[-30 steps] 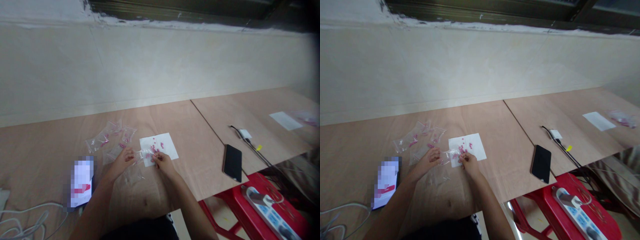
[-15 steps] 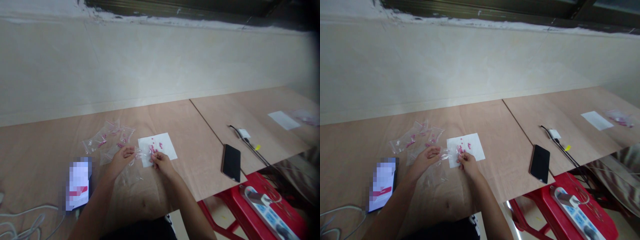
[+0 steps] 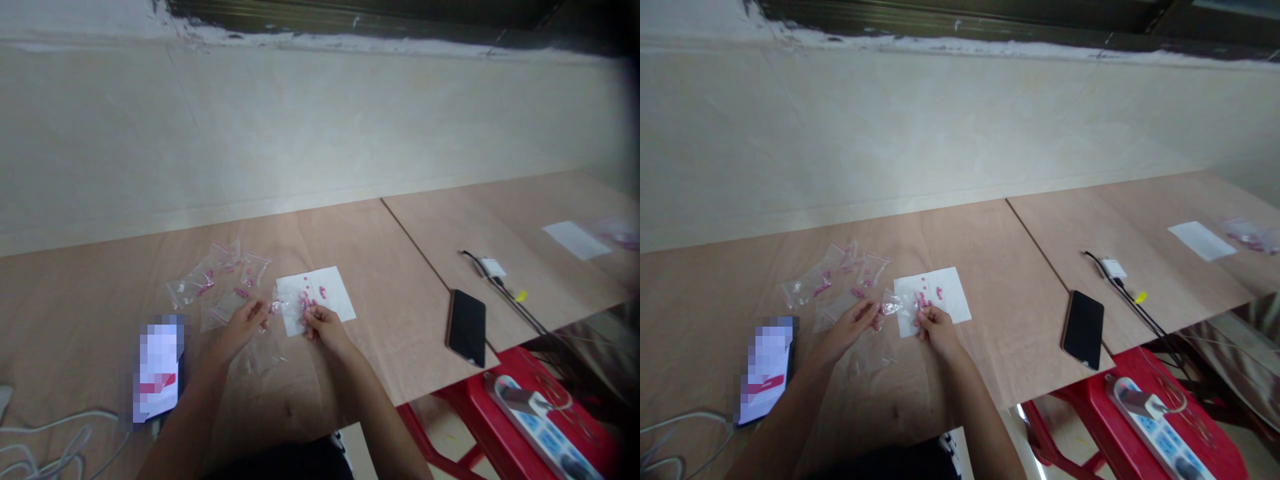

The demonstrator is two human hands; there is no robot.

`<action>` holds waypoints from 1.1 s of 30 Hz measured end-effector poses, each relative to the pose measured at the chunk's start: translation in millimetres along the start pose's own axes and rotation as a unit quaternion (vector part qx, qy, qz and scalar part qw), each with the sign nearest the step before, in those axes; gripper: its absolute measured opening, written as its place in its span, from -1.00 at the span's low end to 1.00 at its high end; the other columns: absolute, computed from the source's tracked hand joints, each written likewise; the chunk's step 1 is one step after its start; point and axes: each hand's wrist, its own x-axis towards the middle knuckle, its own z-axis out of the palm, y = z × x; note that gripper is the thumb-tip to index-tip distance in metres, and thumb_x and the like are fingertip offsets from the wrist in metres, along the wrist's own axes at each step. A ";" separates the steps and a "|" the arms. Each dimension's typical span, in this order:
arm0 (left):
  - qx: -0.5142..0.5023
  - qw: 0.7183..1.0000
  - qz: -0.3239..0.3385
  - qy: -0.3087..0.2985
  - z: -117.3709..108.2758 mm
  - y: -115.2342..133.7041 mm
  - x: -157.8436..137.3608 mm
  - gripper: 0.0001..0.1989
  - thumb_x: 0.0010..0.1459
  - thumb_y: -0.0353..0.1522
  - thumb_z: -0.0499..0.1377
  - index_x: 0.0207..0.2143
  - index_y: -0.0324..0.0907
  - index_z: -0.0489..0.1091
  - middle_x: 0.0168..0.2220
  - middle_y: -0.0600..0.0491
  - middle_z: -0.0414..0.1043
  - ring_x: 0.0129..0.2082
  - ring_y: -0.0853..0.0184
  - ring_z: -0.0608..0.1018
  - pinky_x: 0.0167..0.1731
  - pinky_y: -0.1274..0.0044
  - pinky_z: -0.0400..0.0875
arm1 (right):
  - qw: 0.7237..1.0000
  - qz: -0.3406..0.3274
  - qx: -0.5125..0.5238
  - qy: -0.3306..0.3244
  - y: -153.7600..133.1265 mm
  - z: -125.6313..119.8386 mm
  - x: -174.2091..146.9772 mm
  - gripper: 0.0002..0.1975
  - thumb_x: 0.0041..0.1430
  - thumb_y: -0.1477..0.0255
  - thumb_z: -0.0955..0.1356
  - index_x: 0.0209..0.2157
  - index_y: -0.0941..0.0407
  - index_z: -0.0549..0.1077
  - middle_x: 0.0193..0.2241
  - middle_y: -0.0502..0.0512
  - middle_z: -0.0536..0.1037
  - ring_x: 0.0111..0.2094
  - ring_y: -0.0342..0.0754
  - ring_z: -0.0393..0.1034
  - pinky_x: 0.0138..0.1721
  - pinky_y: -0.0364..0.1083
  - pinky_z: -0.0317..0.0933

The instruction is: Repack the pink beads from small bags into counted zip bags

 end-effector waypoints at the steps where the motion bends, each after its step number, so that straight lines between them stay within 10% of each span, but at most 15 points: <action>1: 0.022 1.000 0.000 -0.018 -0.2 -0.4 -0.5 -0.67 0.04 -0.12 0.07 -0.47 -0.22 0.36 -0.60 0.14 0.32 -0.57 0.41 0.40 -0.51 0.58 0.29 | 1.000 0.001 0.003 0.000 -0.1 0.2 0.0 -0.60 -0.13 0.06 0.34 -0.57 0.13 0.30 -0.83 -0.12 0.27 -0.80 -0.25 0.05 -0.74 -0.22 -0.07; 33: 0.090 0.993 0.078 0.006 11.8 26.5 -8.0 -0.75 0.09 -0.24 0.02 -0.56 -0.19 0.26 -0.60 0.16 0.23 -0.55 0.41 0.33 -0.52 0.61 0.21 | 0.988 0.002 0.142 -0.060 -5.2 6.2 1.3 -0.65 -0.20 0.18 0.43 -0.58 0.13 0.28 -0.62 -0.09 0.35 -0.71 -0.27 0.15 -0.72 -0.23 -0.04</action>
